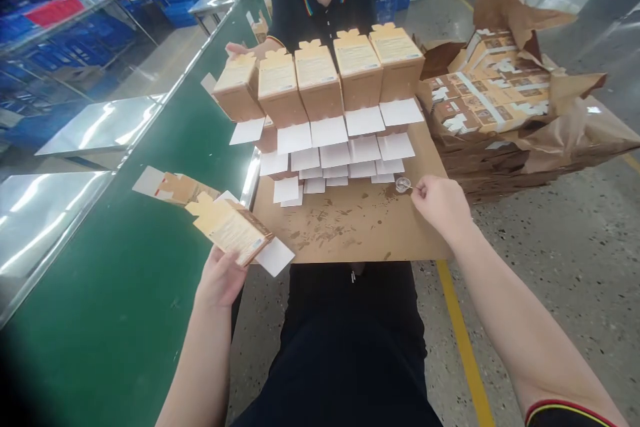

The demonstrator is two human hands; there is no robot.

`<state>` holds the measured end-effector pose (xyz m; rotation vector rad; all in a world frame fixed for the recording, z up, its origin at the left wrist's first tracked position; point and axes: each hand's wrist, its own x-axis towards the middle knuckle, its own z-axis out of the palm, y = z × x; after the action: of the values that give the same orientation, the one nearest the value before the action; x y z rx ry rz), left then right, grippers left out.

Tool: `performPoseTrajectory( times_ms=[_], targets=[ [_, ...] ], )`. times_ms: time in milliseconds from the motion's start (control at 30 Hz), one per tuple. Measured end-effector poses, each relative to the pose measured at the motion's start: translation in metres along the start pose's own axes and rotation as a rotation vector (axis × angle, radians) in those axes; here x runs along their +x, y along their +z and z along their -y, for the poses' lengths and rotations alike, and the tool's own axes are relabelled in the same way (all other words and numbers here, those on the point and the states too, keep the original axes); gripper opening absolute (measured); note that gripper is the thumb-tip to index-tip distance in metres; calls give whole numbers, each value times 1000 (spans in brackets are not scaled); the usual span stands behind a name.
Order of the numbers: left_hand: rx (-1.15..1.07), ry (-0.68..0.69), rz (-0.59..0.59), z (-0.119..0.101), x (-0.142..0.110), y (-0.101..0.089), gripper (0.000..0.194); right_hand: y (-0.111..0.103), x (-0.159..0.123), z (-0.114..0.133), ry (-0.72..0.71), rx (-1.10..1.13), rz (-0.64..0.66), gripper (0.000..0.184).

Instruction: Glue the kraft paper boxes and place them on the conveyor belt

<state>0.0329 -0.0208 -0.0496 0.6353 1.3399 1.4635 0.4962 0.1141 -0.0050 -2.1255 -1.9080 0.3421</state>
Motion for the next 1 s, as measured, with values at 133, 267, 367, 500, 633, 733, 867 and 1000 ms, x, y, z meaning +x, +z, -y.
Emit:
performPoseTrajectory(
  times_ms=[133, 267, 367, 500, 633, 733, 867, 1000],
  targets=[
    [-51, 72, -30, 30, 7, 25, 80, -3, -24, -8, -19, 126, -131, 11],
    [-51, 102, -38, 44, 14, 36, 79, 30, -72, 21, -283, 405, -125, 10],
    [14, 95, -32, 44, 16, 36, 83, 74, -108, 65, -473, 613, -44, 18],
    [96, 72, -13, 39, 15, 33, 85, 122, -140, 107, -585, 661, -18, 23],
    [114, 73, -36, 35, 12, 35, 90, 138, -150, 115, -642, 583, 22, 27],
    [150, 76, -35, 33, 11, 38, 92, 140, -149, 112, -644, 512, 49, 30],
    [195, 98, -20, 34, 4, 43, 92, 134, -142, 102, -558, 532, 13, 30],
    [312, 222, -60, 42, -15, 55, 101, 121, -136, 90, -413, 636, -51, 26]
  ],
)
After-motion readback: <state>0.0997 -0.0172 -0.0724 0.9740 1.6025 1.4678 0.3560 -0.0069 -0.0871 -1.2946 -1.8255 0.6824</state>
